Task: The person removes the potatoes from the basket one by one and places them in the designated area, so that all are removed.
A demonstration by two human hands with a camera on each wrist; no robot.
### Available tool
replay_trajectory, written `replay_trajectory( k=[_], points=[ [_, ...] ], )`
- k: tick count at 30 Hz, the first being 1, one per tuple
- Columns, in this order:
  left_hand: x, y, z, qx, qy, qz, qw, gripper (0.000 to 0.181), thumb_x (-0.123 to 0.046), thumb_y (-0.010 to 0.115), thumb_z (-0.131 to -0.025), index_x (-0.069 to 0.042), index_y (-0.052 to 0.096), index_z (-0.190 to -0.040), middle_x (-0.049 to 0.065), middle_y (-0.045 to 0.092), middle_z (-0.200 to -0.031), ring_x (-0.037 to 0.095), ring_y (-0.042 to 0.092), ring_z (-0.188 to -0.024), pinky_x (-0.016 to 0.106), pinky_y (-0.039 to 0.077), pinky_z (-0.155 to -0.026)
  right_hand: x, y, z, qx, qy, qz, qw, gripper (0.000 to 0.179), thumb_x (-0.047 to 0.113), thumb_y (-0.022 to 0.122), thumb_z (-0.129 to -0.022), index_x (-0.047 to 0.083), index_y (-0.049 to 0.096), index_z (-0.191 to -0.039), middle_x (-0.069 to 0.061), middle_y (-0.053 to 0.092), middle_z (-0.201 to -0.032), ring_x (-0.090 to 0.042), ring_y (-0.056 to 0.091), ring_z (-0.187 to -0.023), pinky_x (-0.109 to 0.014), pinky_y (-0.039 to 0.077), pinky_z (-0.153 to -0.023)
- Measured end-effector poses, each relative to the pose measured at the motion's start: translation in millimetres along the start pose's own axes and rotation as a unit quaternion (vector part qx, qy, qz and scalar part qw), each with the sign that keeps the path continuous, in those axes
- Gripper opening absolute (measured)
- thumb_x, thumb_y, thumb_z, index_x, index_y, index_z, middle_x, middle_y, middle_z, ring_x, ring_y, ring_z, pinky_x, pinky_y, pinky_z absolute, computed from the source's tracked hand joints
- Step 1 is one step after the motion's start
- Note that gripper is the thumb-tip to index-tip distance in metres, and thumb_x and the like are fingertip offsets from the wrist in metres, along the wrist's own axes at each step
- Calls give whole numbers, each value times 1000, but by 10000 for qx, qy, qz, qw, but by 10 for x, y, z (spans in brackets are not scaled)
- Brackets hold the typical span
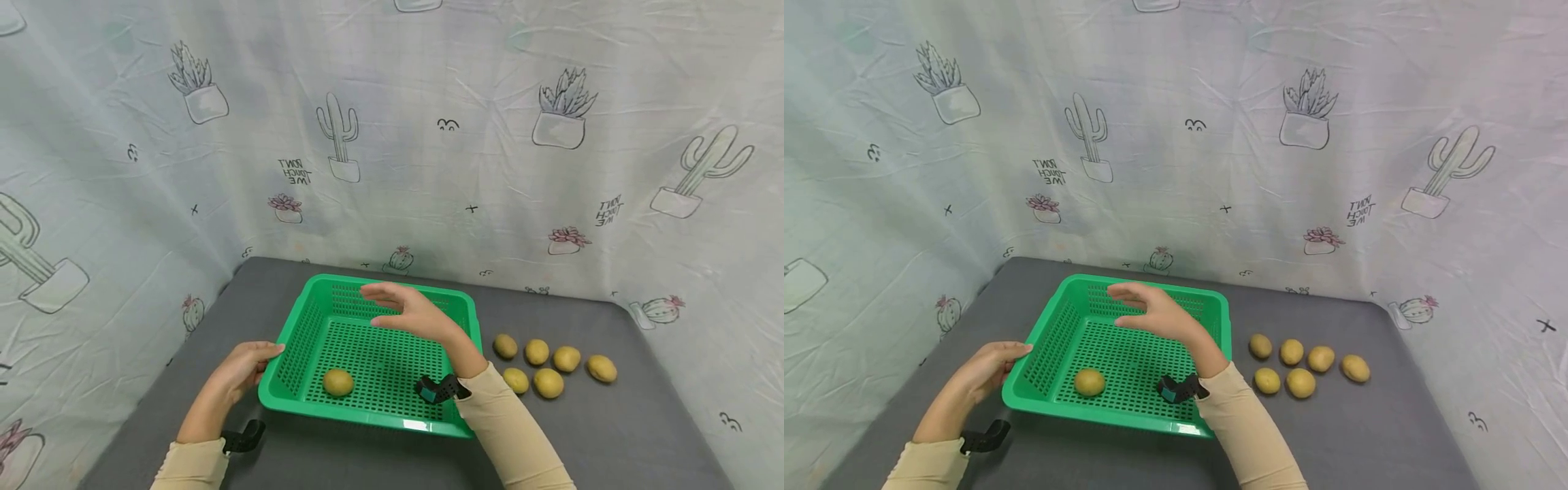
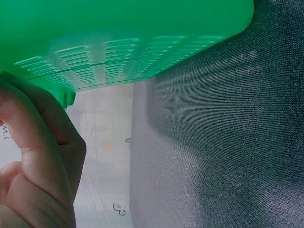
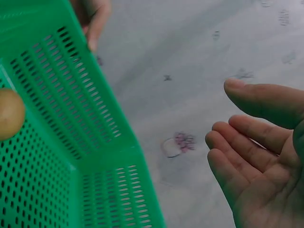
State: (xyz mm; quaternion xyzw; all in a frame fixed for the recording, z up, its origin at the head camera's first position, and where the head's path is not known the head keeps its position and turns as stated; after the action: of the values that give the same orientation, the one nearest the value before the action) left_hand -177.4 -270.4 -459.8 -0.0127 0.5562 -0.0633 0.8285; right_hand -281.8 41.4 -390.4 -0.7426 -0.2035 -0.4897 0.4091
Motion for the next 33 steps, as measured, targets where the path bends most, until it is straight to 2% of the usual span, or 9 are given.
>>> replay_trajectory(
  k=[7, 11, 16, 18, 24, 30, 33],
  points=[
    [-9, 3, -4, 97, 64, 2, 9999, 24, -27, 52, -98, -9, 58, -85, -6, 47, -62, 6, 47, -56, 25, 46, -60, -125, 85, -216, 571, 138, 29, 9983, 54, 13, 63, -92, 5, 42, -141, -11, 44, -145, -23, 44, -133, -38, 35, -109],
    [-10, 4, 2, 144, 72, 30, 9999, 23, -27, 52, -99, -8, 58, -86, -5, 51, -66, 7, 50, -59, 26, 48, -61, -169, 132, -297, 755, 222, -6, 9969, 54, 10, 64, -91, 6, 43, -140, -11, 43, -145, -22, 42, -134, -35, 35, -110],
    [-16, 5, 18, 143, 151, 96, 9997, 25, -25, 53, -98, -1, 59, -99, -3, 60, -74, 7, 58, -65, 27, 52, -65, -246, 222, -411, 1143, 337, 14, 9929, 55, 10, 63, -92, 5, 41, -141, -12, 43, -145, -22, 39, -136, -30, 33, -110],
    [-17, 8, 22, 150, 174, 101, 9997, 27, -25, 53, -98, 0, 59, -102, -3, 61, -75, 7, 59, -66, 27, 52, -65, -281, 267, -444, 1397, 473, 140, 9890, 56, 12, 64, -91, 5, 40, -142, -11, 42, -146, -22, 38, -137, -28, 32, -110],
    [3, 19, 11, 129, 95, 53, 9999, 23, -26, 53, -98, -6, 59, -90, -4, 54, -68, 7, 54, -61, 27, 50, -63, -434, 403, -490, 2165, 886, 310, 9718, 62, 10, 65, -90, 1, 36, -144, -11, 39, -149, -23, 34, -140, -29, 31, -111],
    [8, 10, 10, 116, 97, 18, 9999, 25, -27, 52, -99, -10, 55, -81, -5, 50, -65, 7, 50, -59, 26, 48, -62, -576, 501, -498, 2570, 1099, 381, 9594, 60, 10, 64, -90, 2, 37, -144, -9, 39, -149, -23, 36, -138, -37, 33, -111],
    [3, 3, 7, 85, 84, 20, 9999, 24, -26, 52, -99, -11, 55, -80, -5, 49, -64, 7, 48, -58, 26, 47, -61, -608, 544, -506, 2741, 1149, 495, 9535, 60, 8, 65, -90, 3, 39, -143, -8, 40, -148, -21, 37, -138, -37, 34, -110]
  ],
)
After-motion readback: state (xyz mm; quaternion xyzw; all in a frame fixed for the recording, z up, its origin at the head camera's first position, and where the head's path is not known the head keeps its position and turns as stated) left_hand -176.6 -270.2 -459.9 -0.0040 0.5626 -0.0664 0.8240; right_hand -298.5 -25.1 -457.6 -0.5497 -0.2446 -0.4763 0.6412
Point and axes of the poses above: each hand's wrist, its own z-axis away from the middle knuckle, its own y-axis out of the palm, x = y × z, the point moved 1 cm from there along -z, towards the middle knuckle
